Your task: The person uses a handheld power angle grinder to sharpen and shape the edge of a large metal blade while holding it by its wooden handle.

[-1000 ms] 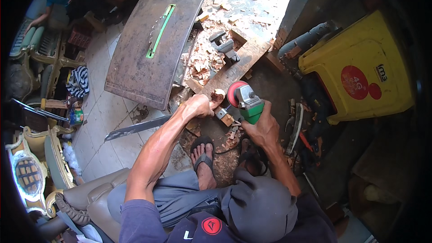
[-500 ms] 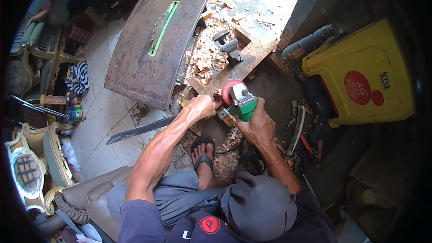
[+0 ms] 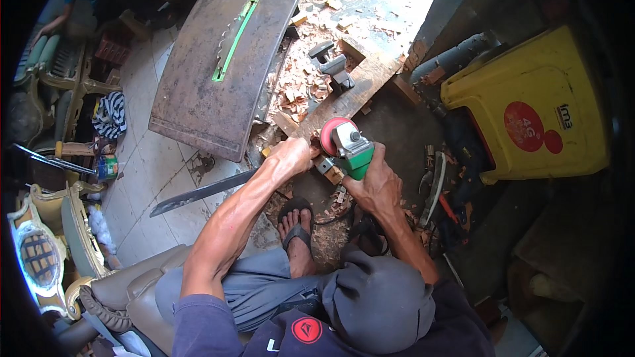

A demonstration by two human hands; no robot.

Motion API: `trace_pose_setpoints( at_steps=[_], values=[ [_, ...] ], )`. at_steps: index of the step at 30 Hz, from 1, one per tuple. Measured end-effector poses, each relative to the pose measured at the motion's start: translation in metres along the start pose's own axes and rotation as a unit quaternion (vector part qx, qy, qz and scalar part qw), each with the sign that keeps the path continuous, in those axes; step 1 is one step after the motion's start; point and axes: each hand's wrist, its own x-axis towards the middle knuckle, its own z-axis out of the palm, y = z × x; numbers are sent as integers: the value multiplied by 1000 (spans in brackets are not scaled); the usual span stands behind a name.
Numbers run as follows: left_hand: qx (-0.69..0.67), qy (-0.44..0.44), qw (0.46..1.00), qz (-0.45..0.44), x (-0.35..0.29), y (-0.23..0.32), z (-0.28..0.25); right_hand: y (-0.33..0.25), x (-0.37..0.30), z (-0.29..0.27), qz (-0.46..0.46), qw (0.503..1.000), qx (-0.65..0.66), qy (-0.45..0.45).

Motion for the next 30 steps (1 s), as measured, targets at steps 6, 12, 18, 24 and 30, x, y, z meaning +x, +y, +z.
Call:
trace_pose_setpoints(
  at_steps=[6, 12, 18, 24, 30],
  values=[
    [1, 1, 999, 38, 11, -13, 19, -7, -2, 1, -11, 1000, -10, -3],
    [-61, 53, 995, 54, -6, 3, 6, 3, 4, -1, -2, 1000, -10, -2],
    [-39, 20, 998, 35, -10, -1, -2, 5, 5, 1, 26, 1000, 0, -9],
    [-51, 24, 996, 67, -10, -4, -6, 16, 6, 4, 12, 1000, -2, -2],
    [-49, 44, 995, 69, 2, -10, 3, 7, 9, 2, 16, 1000, 11, -15]
  ],
)
